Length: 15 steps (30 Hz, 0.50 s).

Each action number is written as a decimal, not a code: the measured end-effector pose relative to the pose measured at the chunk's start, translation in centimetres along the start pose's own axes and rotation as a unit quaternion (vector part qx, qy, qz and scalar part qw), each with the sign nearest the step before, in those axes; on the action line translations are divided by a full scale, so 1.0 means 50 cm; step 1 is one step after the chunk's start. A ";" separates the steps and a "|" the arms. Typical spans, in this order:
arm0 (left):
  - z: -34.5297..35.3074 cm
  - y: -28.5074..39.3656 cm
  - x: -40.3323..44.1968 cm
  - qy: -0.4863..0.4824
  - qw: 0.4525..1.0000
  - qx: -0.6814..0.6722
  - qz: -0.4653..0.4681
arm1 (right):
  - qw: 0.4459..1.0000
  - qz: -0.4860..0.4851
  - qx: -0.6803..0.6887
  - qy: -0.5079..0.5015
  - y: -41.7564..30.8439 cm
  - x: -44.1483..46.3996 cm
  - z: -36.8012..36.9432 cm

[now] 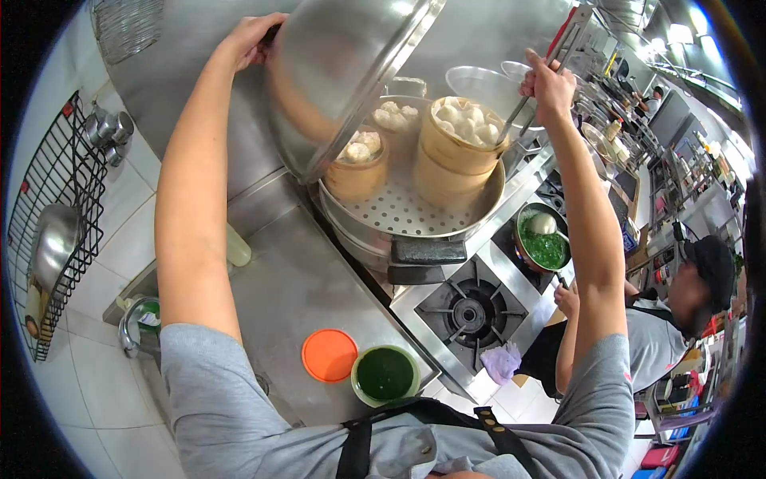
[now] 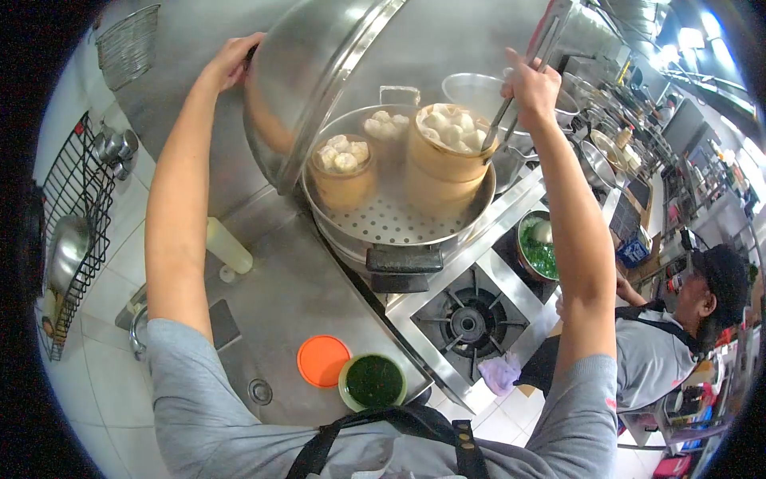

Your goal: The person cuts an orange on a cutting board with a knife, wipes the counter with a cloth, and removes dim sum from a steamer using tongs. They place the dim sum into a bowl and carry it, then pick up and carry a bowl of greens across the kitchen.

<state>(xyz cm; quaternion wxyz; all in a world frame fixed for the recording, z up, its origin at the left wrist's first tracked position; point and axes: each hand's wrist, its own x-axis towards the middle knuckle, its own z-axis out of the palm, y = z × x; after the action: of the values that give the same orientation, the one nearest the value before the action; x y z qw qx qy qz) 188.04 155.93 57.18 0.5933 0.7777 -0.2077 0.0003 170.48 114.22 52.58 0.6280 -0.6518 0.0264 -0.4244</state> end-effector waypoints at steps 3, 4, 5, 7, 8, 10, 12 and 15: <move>-0.004 -0.016 0.021 -0.005 0.999 -0.035 0.021 | 1.000 0.021 0.014 -0.005 -0.006 -0.023 0.009; -0.001 -0.003 0.004 -0.001 1.000 -0.017 0.013 | 1.000 0.023 0.012 -0.003 -0.003 -0.021 0.007; 0.004 0.006 -0.008 0.003 1.000 0.001 0.004 | 1.000 0.013 -0.004 -0.016 -0.001 -0.018 0.007; 0.006 0.001 -0.004 0.008 1.000 -0.005 0.004 | 0.998 0.023 -0.025 -0.059 -0.004 -0.019 0.002; 0.006 -0.004 0.000 0.016 1.000 -0.010 0.005 | 0.998 0.024 -0.026 -0.059 -0.002 -0.017 -0.004; 0.001 -0.014 0.011 0.020 1.000 -0.017 0.002 | 0.994 -0.028 -0.074 -0.069 0.000 -0.005 -0.012; -0.013 -0.014 0.013 0.032 0.999 -0.024 -0.002 | 0.996 -0.079 0.000 -0.039 -0.042 -0.026 -0.018; -0.015 -0.022 0.010 0.024 1.000 -0.007 0.014 | 0.988 -0.083 0.125 -0.021 -0.073 -0.121 0.033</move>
<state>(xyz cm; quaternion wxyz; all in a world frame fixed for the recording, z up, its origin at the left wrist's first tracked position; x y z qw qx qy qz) 189.03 156.70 56.50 0.6031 0.7705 -0.2047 0.0261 165.77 119.72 52.77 0.6675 -0.5769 -0.0950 -0.4612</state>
